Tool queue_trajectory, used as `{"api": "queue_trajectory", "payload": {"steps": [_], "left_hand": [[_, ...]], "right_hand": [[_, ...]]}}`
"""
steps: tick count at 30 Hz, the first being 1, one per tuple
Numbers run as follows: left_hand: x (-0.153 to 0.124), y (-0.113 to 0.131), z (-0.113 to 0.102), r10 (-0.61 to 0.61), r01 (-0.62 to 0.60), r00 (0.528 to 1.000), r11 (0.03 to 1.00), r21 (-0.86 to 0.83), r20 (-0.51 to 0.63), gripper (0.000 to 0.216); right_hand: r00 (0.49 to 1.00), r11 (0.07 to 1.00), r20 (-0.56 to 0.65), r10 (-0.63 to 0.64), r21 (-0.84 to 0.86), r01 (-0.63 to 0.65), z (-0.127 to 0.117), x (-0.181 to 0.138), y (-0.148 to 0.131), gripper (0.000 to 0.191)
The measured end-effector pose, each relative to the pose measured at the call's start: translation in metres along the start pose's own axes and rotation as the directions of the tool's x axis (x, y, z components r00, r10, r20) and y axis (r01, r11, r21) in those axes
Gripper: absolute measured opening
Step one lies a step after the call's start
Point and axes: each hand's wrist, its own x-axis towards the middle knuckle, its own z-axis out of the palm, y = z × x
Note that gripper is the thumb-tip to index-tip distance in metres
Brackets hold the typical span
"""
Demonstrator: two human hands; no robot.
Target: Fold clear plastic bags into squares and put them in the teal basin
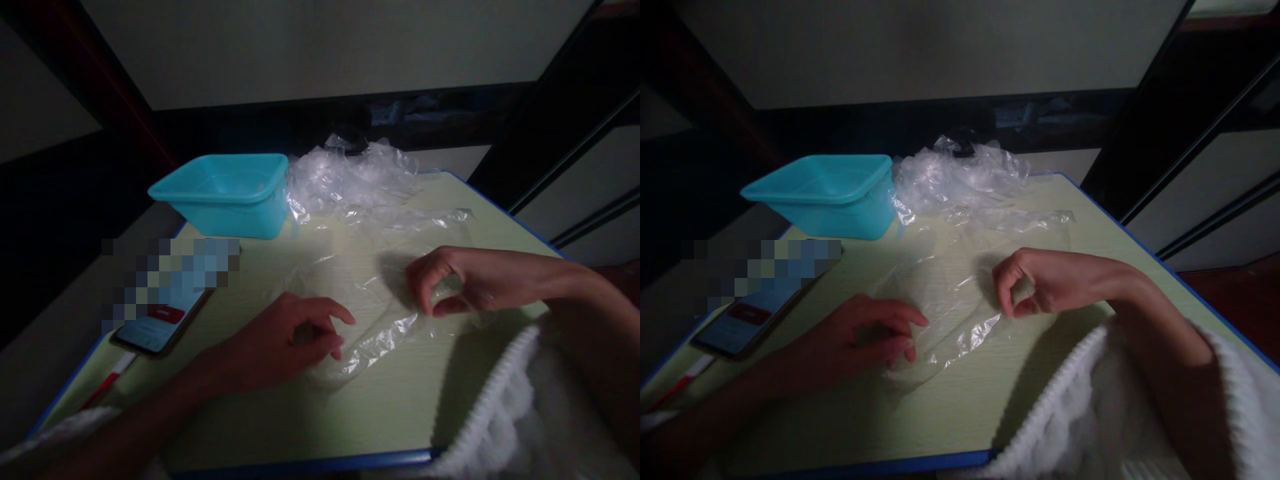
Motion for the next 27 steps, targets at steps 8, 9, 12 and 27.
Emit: {"api": "queue_trajectory", "payload": {"steps": [8, 9, 12, 27], "left_hand": [[0.0001, 0.0018, 0.0005, -0.008, 0.005, 0.999, 0.997, 0.078, 0.046, 0.023], [-0.0003, 0.0017, 0.0008, -0.005, 0.0, 0.998, 0.996, 0.089, 0.055, 0.023], [-0.0003, 0.0008, 0.0011, -0.003, -0.004, 0.998, 0.993, 0.114, 0.064, 0.025], [0.0018, -0.004, 0.0007, 0.011, -0.009, 1.0, 0.989, 0.147, -0.012, 0.024]], "right_hand": [[1.0, 0.995, 0.024, 0.017, 0.097, -0.019, -0.0013, -0.0011, 0.0053, 0.01], [0.999, 0.995, 0.032, 0.015, 0.102, -0.018, -0.001, -0.0013, 0.0068, 0.01], [0.997, 0.994, 0.067, 0.024, 0.109, -0.031, -0.0003, -0.0021, 0.0081, 0.009], [1.0, 0.999, -0.015, 0.017, 0.035, -0.016, -0.0015, -0.009, 0.0011, 0.02]]}}
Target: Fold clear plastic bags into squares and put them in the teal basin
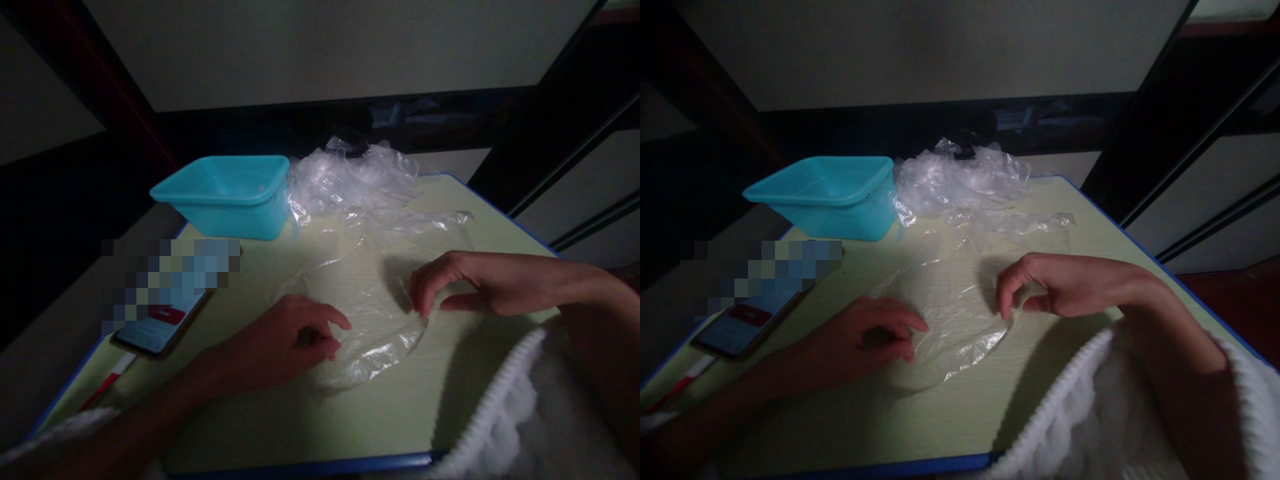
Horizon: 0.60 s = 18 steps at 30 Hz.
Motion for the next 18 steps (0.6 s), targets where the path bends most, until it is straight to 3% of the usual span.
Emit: {"api": "queue_trajectory", "payload": {"steps": [2, 4, 6, 8, 13, 18], "left_hand": [[0.004, -0.004, -0.001, -0.015, 0.028, 0.979, 0.998, 0.061, -0.201, 0.021], [0.007, -0.009, -0.004, -0.007, 0.073, 0.91, 0.987, 0.144, -0.414, 0.016], [0.011, -0.016, -0.008, -0.009, 0.112, 0.852, 0.98, 0.164, -0.523, 0.02], [0.013, -0.023, -0.011, -0.041, 0.136, 0.827, 0.982, 0.128, -0.561, 0.028], [0.022, -0.034, -0.007, -0.126, 0.092, 0.843, 0.992, -0.09, -0.523, 0.038], [0.031, -0.037, -0.006, -0.174, 0.082, 0.813, 0.979, -0.187, -0.556, 0.039]], "right_hand": [[0.997, 1.0, -0.075, -0.014, -0.026, 0.012, 0.002, 0.004, -0.002, 0.019], [0.98, 0.998, -0.19, -0.05, -0.053, 0.041, 0.005, 0.011, -0.004, 0.019], [0.951, 0.992, -0.288, -0.108, -0.094, 0.084, 0.011, 0.018, -0.005, 0.024], [0.94, 0.985, -0.311, -0.138, -0.139, 0.099, 0.016, 0.023, -0.004, 0.03], [0.949, 0.967, -0.277, -0.149, -0.24, 0.082, 0.022, 0.027, -0.003, 0.036], [0.93, 0.931, -0.325, -0.172, -0.363, 0.045, 0.02, 0.027, -0.003, 0.037]]}}
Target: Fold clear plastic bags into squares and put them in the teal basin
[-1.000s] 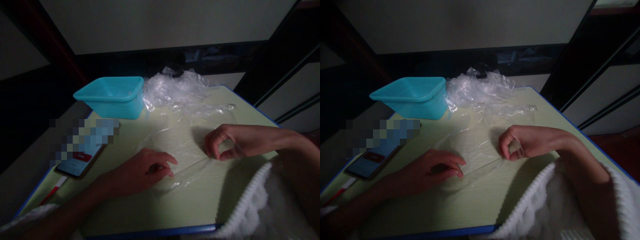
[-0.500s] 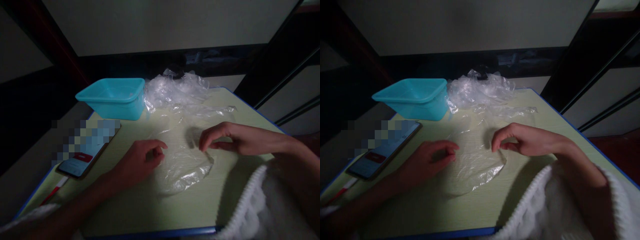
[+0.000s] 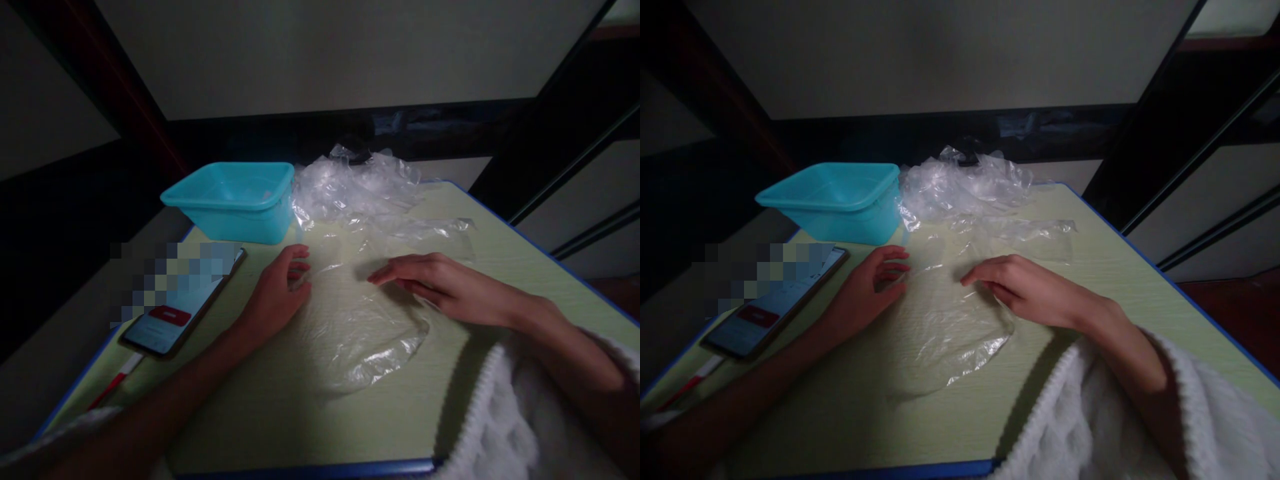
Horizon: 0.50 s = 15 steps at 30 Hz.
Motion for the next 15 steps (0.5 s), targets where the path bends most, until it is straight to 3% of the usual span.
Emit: {"api": "queue_trajectory", "payload": {"steps": [5, 9, 15], "left_hand": [[0.004, 0.001, -0.004, -0.044, 0.044, 0.999, 0.998, -0.051, -0.003, 0.036], [0.002, 0.004, -0.004, -0.062, 0.063, 0.998, 0.995, -0.077, 0.013, 0.035], [0.0, 0.009, -0.002, -0.067, 0.068, 0.998, 0.994, -0.091, 0.017, 0.031]], "right_hand": [[0.974, 0.947, -0.226, -0.019, -0.318, -0.055, -0.004, -0.002, 0.008, 0.035], [0.923, 0.9, -0.38, -0.064, -0.422, -0.111, -0.005, -0.004, 0.009, 0.032], [0.898, 0.889, -0.391, -0.203, -0.458, 0.002, 0.003, -0.002, -0.004, 0.029]]}}
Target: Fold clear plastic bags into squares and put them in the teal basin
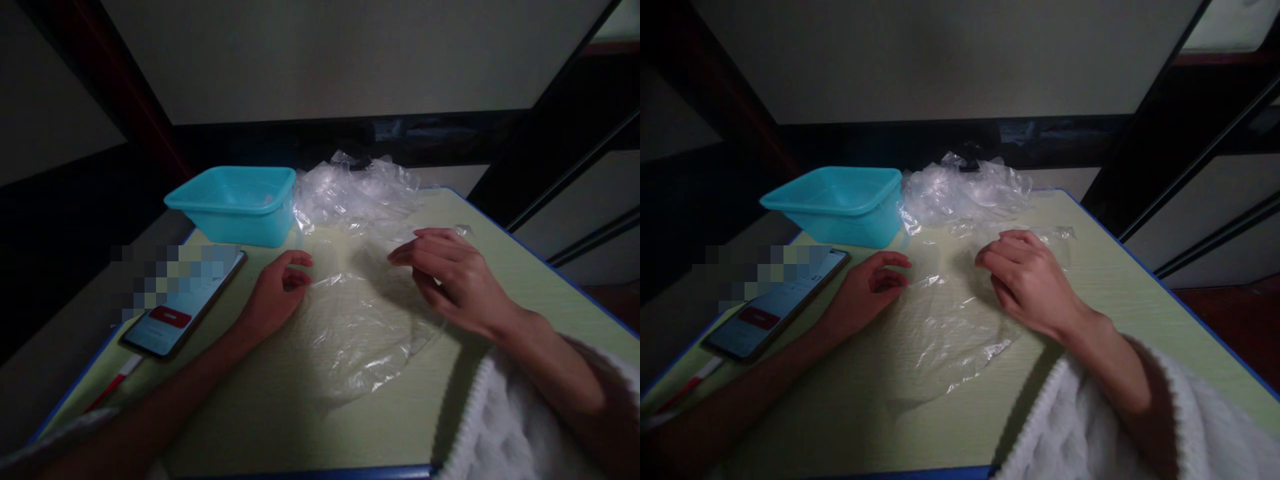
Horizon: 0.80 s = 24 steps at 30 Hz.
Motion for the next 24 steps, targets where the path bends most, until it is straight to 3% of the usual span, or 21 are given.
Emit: {"api": "queue_trajectory", "payload": {"steps": [3, 7, 13, 18, 24], "left_hand": [[0.0, 0.001, 0.0, -0.008, 0.008, 1.0, 1.0, -0.011, -0.004, 0.032], [0.001, 0.0, -0.002, -0.033, 0.032, 0.999, 0.999, -0.021, -0.025, 0.03], [-0.001, 0.003, -0.005, -0.084, 0.078, 0.994, 0.993, -0.086, -0.064, 0.029], [0.0, 0.005, -0.008, -0.143, 0.134, 0.988, 0.982, -0.135, -0.056, 0.033], [0.0, 0.004, -0.011, -0.171, 0.164, 0.985, 0.975, -0.15, -0.035, 0.032]], "right_hand": [[0.998, 0.998, 0.039, -0.049, 0.027, 0.048, 0.003, 0.002, -0.008, 0.029], [0.961, 0.993, 0.261, -0.093, 0.1, 0.069, 0.012, 0.003, -0.017, 0.033], [0.872, 0.984, 0.468, -0.143, 0.163, 0.073, 0.026, 0.001, -0.027, 0.059], [0.825, 0.956, 0.517, -0.228, 0.278, 0.09, 0.023, 0.002, -0.033, 0.057], [0.834, 0.936, 0.483, -0.265, 0.338, 0.102, 0.022, 0.002, -0.036, 0.052]]}}
